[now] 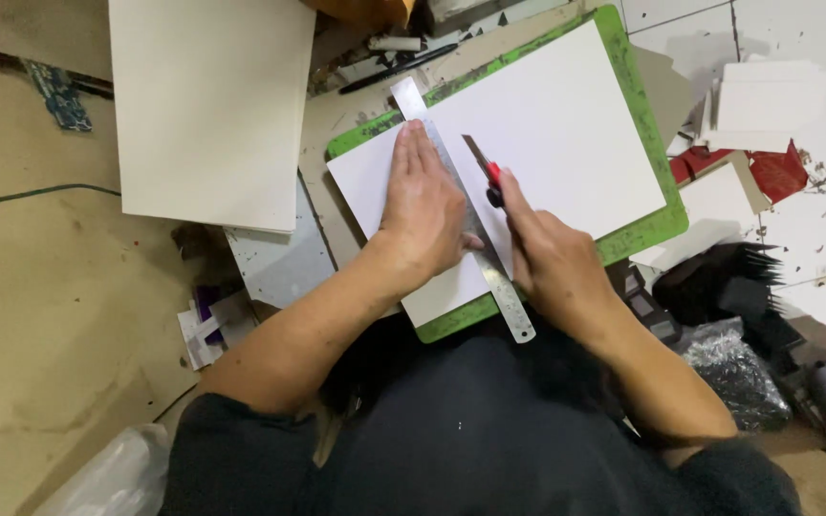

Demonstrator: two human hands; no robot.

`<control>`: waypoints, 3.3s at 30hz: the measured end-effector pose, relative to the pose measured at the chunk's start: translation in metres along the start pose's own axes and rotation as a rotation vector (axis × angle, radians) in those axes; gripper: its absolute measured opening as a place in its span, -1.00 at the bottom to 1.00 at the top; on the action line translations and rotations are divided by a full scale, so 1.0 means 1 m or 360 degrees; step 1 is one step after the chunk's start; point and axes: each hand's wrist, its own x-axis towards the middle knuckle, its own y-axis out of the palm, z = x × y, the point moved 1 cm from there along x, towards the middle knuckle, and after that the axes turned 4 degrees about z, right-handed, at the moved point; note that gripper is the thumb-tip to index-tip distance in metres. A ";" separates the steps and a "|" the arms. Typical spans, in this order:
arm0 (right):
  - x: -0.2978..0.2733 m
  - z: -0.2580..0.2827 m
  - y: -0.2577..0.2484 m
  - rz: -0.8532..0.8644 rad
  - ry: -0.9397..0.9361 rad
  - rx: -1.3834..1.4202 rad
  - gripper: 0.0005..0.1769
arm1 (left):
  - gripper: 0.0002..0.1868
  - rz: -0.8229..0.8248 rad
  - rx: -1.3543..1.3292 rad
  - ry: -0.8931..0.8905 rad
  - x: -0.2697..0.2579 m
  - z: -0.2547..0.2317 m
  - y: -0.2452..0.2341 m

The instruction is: Cutting and folding paper using a ruler and utility knife

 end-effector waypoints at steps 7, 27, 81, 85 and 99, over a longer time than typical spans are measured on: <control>0.061 -0.004 0.027 0.0091 0.0038 0.0063 -0.02 | 0.48 -0.0147 -0.0306 0.0023 -0.005 -0.001 0.004; -0.170 -0.024 0.066 0.0515 0.0287 -0.0157 -0.02 | 0.44 -0.0113 -0.0050 0.0039 0.004 -0.003 0.020; -0.178 -0.020 0.062 0.0732 0.0299 -0.0287 0.05 | 0.42 -0.0039 -0.0027 0.0036 0.002 -0.001 0.012; -0.161 -0.012 0.025 0.0956 0.0371 -0.0362 0.09 | 0.39 0.0002 -0.0007 0.0042 0.000 0.000 0.006; 0.056 0.003 0.029 -0.0032 -0.0012 -0.0080 -0.17 | 0.30 -0.0164 -0.0332 0.0031 -0.007 -0.001 0.003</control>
